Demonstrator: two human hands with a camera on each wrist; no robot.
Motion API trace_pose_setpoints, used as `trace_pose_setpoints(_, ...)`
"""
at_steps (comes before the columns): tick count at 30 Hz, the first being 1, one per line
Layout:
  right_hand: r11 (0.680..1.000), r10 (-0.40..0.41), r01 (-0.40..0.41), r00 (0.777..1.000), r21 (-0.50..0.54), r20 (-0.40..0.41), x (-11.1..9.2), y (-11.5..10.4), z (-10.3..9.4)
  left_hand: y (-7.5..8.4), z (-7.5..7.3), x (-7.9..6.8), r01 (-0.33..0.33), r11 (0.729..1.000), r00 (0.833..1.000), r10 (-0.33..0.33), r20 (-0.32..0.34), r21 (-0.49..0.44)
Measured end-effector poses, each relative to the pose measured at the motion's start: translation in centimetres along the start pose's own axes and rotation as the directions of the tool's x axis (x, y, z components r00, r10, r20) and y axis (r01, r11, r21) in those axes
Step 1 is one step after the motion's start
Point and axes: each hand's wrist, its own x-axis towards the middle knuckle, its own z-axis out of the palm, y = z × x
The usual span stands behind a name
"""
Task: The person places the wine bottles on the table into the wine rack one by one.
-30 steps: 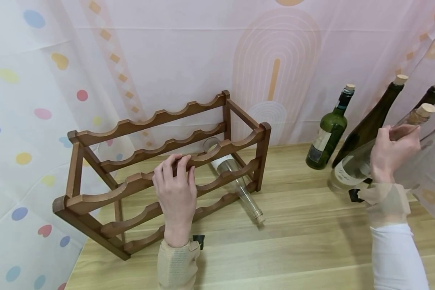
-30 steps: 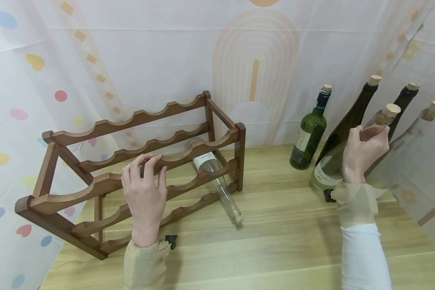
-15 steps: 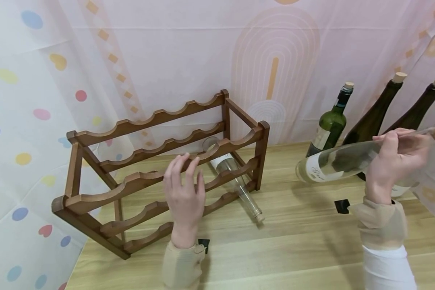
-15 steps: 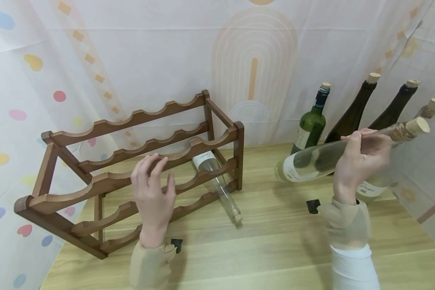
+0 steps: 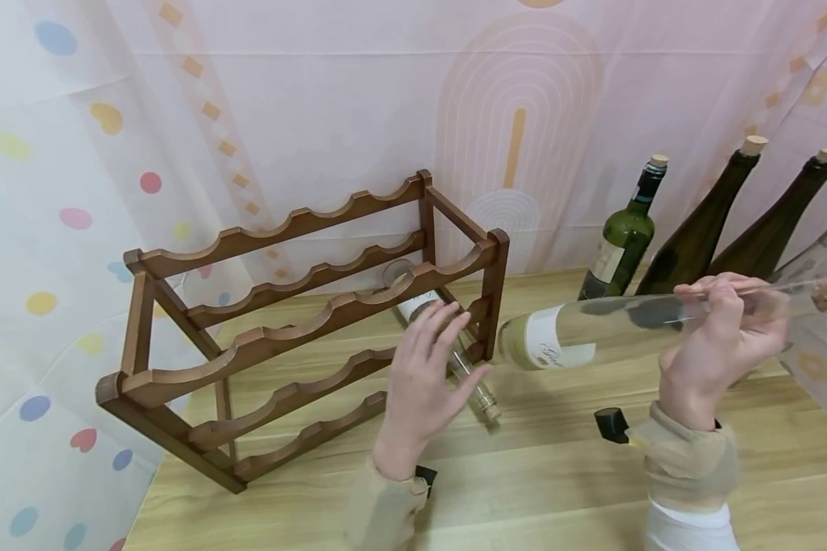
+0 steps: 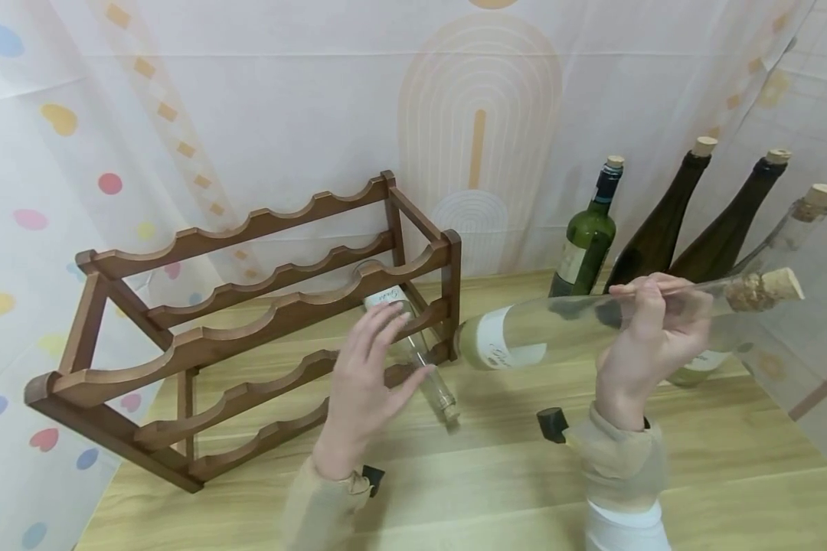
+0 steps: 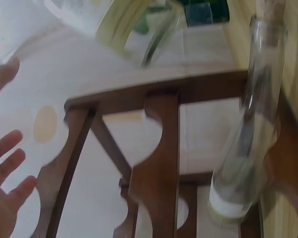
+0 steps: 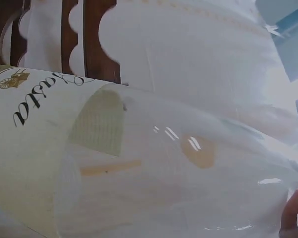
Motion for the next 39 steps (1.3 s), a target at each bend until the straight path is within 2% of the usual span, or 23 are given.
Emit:
trace_pose_setpoints(4,0.998,0.023,-0.023,1.000,0.055,-0.007,-1.4,0.1,0.0,0.8,0.7,-0.3,0.004,1.000,0.992,-0.004,0.127,0.002)
trace_pose_setpoints(7,0.995,0.052,-0.052,0.999,0.086,0.004,-2.5,0.2,0.1,1.3,1.0,-0.5,0.015,1.000,0.976,-0.021,0.218,0.025)
trace_pose_setpoints(12,0.979,0.107,-0.111,0.994,0.169,0.035,-3.8,0.3,0.4,1.7,1.2,-0.8,0.020,0.997,0.957,-0.042,0.287,0.077)
trace_pose_setpoints(20,0.951,0.218,-0.223,0.975,0.214,0.046,-5.2,0.6,0.7,1.8,1.4,-0.9,0.014,0.993,0.949,-0.050,0.312,0.115)
trace_pose_setpoints(24,0.927,0.267,-0.274,0.962,0.255,0.063,-5.5,0.9,0.8,1.8,1.4,-1.0,0.022,0.991,0.949,-0.064,0.310,0.135)
trace_pose_setpoints(27,0.912,0.286,-0.299,0.954,0.281,0.085,-5.7,1.1,0.8,1.8,1.5,-1.0,0.017,0.989,0.955,-0.060,0.290,0.147)
trace_pose_setpoints(33,0.902,0.312,-0.334,0.942,0.272,0.124,-6.0,1.2,0.8,1.4,1.4,-0.9,0.009,0.993,0.972,-0.036,0.232,0.120)
trace_pose_setpoints(36,0.892,0.336,-0.368,0.928,0.263,0.160,-6.1,1.4,0.7,1.1,1.2,-1.0,0.016,0.995,0.974,-0.037,0.222,0.097)
trace_pose_setpoints(38,0.872,0.358,-0.403,0.912,0.277,0.201,-6.2,1.6,0.5,0.9,1.0,-1.0,0.022,0.996,0.974,-0.042,0.223,0.090)
trace_pose_setpoints(39,0.874,0.367,-0.415,0.904,0.253,0.217,-6.2,1.6,0.4,0.9,0.9,-1.0,0.025,0.996,0.973,-0.045,0.226,0.090)
